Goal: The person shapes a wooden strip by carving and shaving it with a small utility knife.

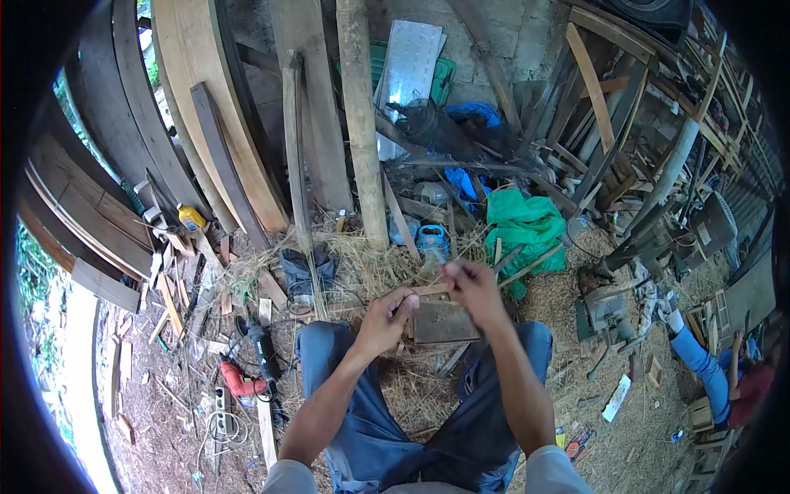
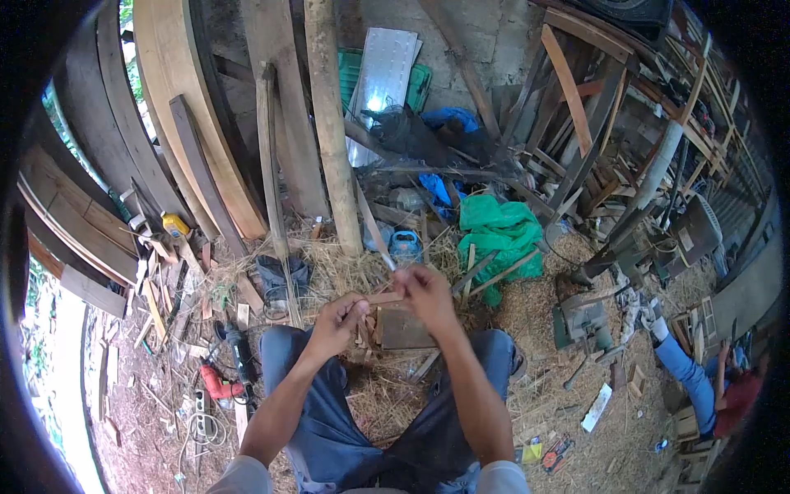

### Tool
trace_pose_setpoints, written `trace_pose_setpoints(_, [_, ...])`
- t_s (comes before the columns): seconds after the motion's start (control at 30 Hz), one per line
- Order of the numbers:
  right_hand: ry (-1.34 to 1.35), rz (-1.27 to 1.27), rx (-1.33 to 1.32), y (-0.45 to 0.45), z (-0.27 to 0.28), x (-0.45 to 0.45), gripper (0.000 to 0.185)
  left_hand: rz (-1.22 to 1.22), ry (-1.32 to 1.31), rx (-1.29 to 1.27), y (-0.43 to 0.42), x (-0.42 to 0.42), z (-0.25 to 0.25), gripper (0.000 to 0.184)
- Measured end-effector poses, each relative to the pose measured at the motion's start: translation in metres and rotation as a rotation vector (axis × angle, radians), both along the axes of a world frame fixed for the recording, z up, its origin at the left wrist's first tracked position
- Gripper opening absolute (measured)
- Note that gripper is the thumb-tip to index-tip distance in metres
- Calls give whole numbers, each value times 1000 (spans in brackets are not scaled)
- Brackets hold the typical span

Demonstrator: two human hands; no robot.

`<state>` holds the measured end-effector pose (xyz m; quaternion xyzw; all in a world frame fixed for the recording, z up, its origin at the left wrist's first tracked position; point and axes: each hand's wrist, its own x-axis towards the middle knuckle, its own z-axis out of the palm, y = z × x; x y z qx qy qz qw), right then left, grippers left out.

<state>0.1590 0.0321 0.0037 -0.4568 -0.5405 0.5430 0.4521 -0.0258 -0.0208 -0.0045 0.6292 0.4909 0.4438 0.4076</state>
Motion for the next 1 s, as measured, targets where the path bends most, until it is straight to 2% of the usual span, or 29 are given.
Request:
trace_pose_setpoints(0.1, [165,40,-81,8,-1,10,22,10,35,-43,1,5,4,18])
trace_pose_setpoints(0.13, [161,43,-75,2,-2,6,22,2,17,-6,0,4,3,18])
trace_pose_setpoints(0.2, [-38,35,-14,-11,-3,-7,22,-3,10,32,1,1,6,18])
trace_pose_setpoints(0.27, [-2,99,1,-4,-6,-4,18,1,64,-92,-2,0,12,17])
trace_pose_setpoints(0.33, [149,-112,-71,11,7,12,20,2,60,-73,-4,1,10,17])
trace_pose_setpoints(0.37, [160,-84,-11,19,4,21,21,10,50,-39,-4,3,10,17])
trace_pose_setpoints(0.47, [32,-58,43,8,-5,17,21,8,69,-7,-2,4,8,17])
trace_pose_setpoints(0.5, [53,-19,-108,-2,1,11,22,10,71,-5,-1,3,10,17])
trace_pose_setpoints(0.6, [4,129,-5,-8,-10,-2,22,35,223,123,-2,5,10,13])
trace_pose_setpoints(0.67, [14,160,-55,-12,-10,-7,23,58,390,328,0,6,6,8])
trace_pose_setpoints(0.73, [3,36,-49,-7,-9,-2,23,60,441,397,0,2,8,8])
trace_pose_setpoints(0.77, [44,-39,-150,1,-2,10,23,59,489,466,-1,0,9,8])
trace_pose_setpoints(0.87, [178,-4,-109,5,13,25,24,58,583,465,-2,0,5,10])
trace_pose_setpoints(0.9, [57,-23,-156,-2,10,18,25,62,579,468,-1,3,6,10])
trace_pose_setpoints(0.93, [55,-20,-156,-7,4,9,25,65,597,506,1,6,9,10])
trace_pose_setpoints(1.0, [92,181,-248,-15,-6,-5,24,62,621,539,3,6,12,10])
